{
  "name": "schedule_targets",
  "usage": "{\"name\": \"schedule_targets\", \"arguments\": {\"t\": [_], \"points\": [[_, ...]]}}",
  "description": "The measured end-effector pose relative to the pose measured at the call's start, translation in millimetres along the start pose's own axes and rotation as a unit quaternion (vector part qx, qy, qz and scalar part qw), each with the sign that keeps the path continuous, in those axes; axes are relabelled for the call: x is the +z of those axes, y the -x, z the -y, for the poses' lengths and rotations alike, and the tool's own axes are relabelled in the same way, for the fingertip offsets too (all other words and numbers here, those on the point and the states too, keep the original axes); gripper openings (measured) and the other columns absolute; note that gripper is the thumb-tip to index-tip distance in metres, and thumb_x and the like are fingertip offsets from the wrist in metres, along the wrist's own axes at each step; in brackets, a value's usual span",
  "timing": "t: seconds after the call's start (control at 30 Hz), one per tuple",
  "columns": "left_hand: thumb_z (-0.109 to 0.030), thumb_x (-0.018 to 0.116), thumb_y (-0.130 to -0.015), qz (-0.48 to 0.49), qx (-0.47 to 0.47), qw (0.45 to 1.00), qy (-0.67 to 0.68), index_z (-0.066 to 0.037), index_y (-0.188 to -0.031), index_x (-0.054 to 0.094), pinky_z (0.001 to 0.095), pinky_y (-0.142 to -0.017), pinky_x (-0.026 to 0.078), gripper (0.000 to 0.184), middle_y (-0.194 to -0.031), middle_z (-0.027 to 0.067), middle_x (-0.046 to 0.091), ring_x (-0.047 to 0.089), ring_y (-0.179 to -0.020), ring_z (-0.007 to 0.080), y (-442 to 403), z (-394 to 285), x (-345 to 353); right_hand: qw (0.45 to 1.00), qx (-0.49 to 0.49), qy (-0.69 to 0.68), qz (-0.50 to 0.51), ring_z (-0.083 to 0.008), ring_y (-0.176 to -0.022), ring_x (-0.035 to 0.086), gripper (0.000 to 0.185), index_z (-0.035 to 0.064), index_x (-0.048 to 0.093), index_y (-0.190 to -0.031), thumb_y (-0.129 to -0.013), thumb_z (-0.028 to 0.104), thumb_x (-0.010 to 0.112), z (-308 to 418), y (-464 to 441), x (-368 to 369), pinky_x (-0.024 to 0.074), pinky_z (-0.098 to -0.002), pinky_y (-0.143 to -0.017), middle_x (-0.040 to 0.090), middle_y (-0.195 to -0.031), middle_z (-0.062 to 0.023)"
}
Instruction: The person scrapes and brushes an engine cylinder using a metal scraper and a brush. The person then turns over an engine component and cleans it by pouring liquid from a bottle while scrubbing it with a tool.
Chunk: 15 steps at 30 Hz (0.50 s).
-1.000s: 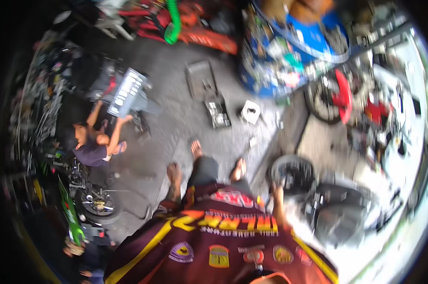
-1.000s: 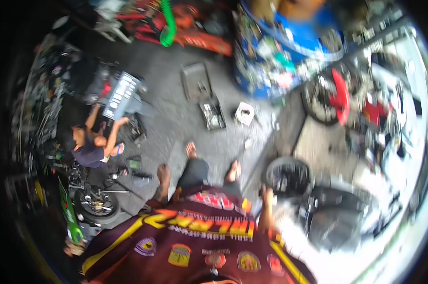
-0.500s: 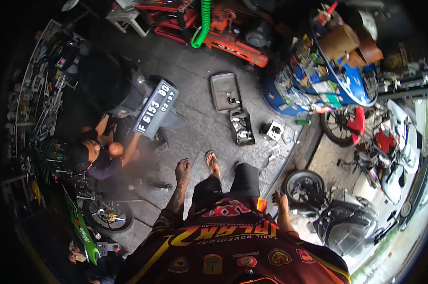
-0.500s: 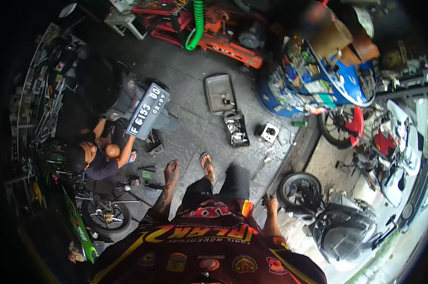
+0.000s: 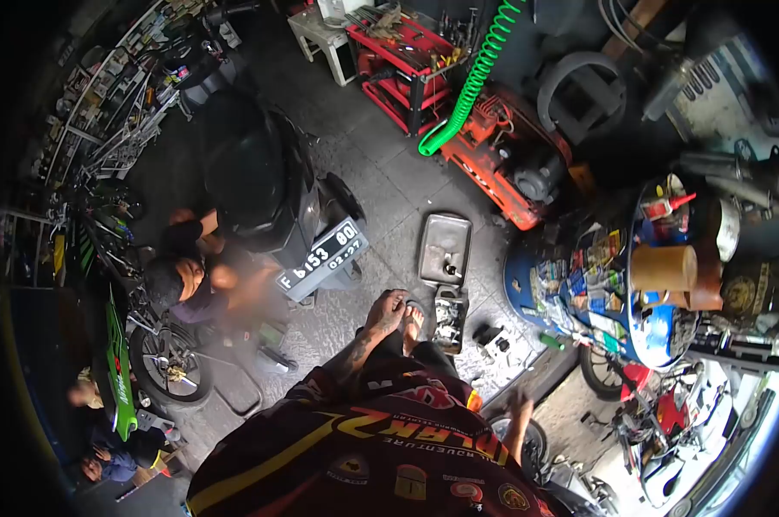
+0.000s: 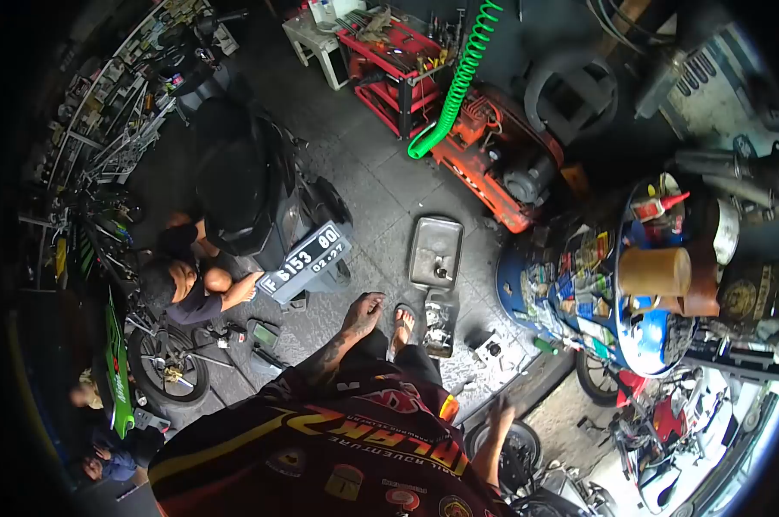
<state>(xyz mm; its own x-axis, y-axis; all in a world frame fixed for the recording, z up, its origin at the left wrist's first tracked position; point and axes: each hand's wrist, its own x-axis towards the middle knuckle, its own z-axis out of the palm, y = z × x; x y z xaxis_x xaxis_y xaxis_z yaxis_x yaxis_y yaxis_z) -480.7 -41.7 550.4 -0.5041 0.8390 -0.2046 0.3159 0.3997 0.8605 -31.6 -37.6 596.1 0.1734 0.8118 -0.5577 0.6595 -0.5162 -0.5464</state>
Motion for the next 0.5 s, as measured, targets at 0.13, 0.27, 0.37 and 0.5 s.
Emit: {"name": "schedule_targets", "arguments": {"t": [0.13, 0.27, 0.37, 0.5], "points": [[-0.009, 0.06, -0.092, 0.031, -0.002, 0.999, 0.028, -0.008, -0.117, 0.063, 0.0318, -0.079, 0.054, 0.025, -0.104, 0.0111, 0.065, 0.066, -0.093, 0.0207, -50, -44, -18, 0.981, -0.185, -0.055, -0.032, -0.0177, -0.083, 0.054, 0.035, -0.0031, 0.065, -0.103, -0.099, 0.029, 0.051, 321, -14, -60, 0.0435, -0.0354, -0.074, 0.065, -0.092, -0.0085], [-0.007, 0.057, -0.095, 0.016, 0.035, 0.992, 0.116, -0.005, -0.12, 0.061, 0.0293, -0.083, 0.053, 0.026, -0.106, 0.0081, 0.064, 0.065, -0.093, 0.0163, -108, -64, -12, 0.762, -0.628, -0.103, -0.119, -0.0215, -0.098, 0.051, 0.041, -0.0027, 0.057, -0.119, -0.088, 0.025, 0.057, 541, 74, -110, 0.0391, -0.0333, -0.091, 0.057, -0.117, -0.011], [-0.008, 0.058, -0.095, -0.011, 0.072, 0.988, 0.134, -0.005, -0.122, 0.06, 0.0277, -0.083, 0.05, 0.027, -0.111, 0.0045, 0.063, 0.061, -0.097, 0.0132, -145, -92, -25, 0.675, -0.718, -0.103, -0.138, -0.021, -0.097, 0.051, 0.039, -0.0025, 0.058, -0.118, -0.089, 0.024, 0.056, 607, 70, -107, 0.0395, -0.033, -0.09, 0.057, -0.115, -0.0107], [-0.01, 0.062, -0.094, -0.022, 0.026, 0.964, 0.264, -0.003, -0.12, 0.06, 0.0273, -0.087, 0.049, 0.027, -0.115, 0.004, 0.063, 0.06, -0.101, 0.0134, -194, -94, -37, 0.646, -0.743, -0.102, -0.139, -0.0205, -0.095, 0.052, 0.037, -0.0022, 0.058, -0.116, -0.09, 0.024, 0.056, 702, 21, -70, 0.04, -0.0326, -0.088, 0.058, -0.113, -0.0103]]}}
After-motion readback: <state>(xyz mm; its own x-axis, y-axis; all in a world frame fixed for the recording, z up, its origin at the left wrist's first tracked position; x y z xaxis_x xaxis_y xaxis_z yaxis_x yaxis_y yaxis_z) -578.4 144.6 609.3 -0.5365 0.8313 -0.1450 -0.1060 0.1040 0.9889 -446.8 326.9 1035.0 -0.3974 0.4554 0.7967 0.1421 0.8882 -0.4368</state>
